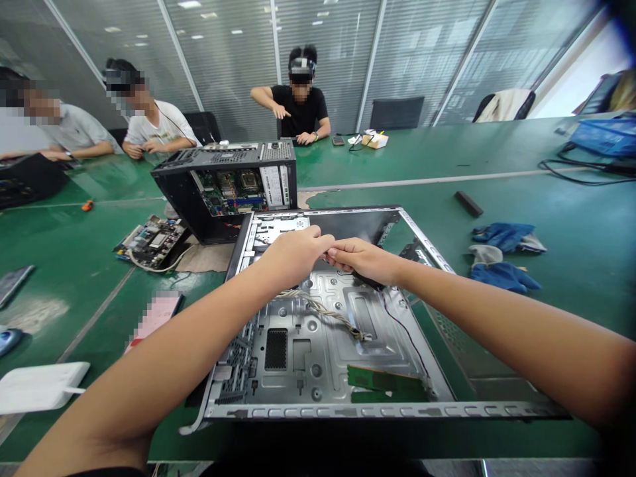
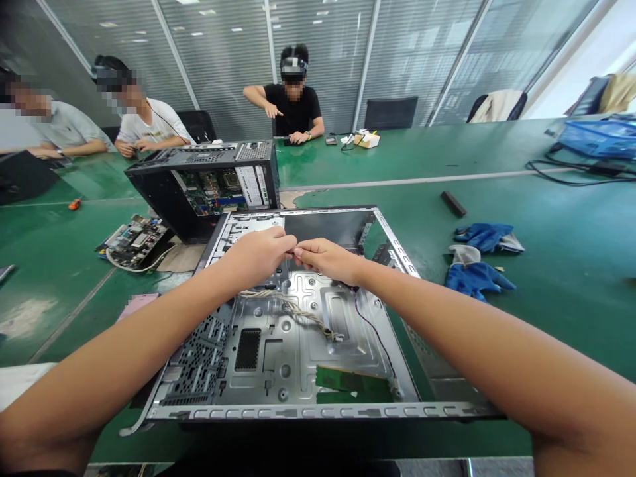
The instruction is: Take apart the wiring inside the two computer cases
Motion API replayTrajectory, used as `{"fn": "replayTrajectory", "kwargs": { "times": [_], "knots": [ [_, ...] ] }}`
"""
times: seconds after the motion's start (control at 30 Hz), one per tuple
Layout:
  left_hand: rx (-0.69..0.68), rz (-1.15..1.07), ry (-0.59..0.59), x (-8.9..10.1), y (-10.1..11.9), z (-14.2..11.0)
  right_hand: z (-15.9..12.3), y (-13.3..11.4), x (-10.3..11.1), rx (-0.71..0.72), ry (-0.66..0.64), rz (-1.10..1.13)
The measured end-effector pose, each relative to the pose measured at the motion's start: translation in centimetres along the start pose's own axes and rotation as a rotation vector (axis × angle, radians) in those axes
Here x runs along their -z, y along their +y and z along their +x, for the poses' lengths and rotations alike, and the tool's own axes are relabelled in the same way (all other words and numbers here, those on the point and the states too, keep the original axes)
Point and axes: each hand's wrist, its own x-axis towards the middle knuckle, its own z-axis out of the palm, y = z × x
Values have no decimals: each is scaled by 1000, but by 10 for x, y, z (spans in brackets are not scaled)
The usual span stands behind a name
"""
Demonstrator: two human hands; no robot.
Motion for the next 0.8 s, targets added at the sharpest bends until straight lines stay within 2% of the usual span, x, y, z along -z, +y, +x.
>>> {"fn": "replayTrajectory", "kwargs": {
  "times": [0.3, 0.53, 0.8],
  "knots": [
    [-66, 158, 10, 15, 8, 0, 0, -1, 0, -7, 10, -9],
    [-125, 232, 122, 14, 6, 0, -1, -4, -1, 4, 20, 33],
    [-158, 245, 76, 21, 9, -2, -1, -3, 0, -7, 10, -3]
  ]
}}
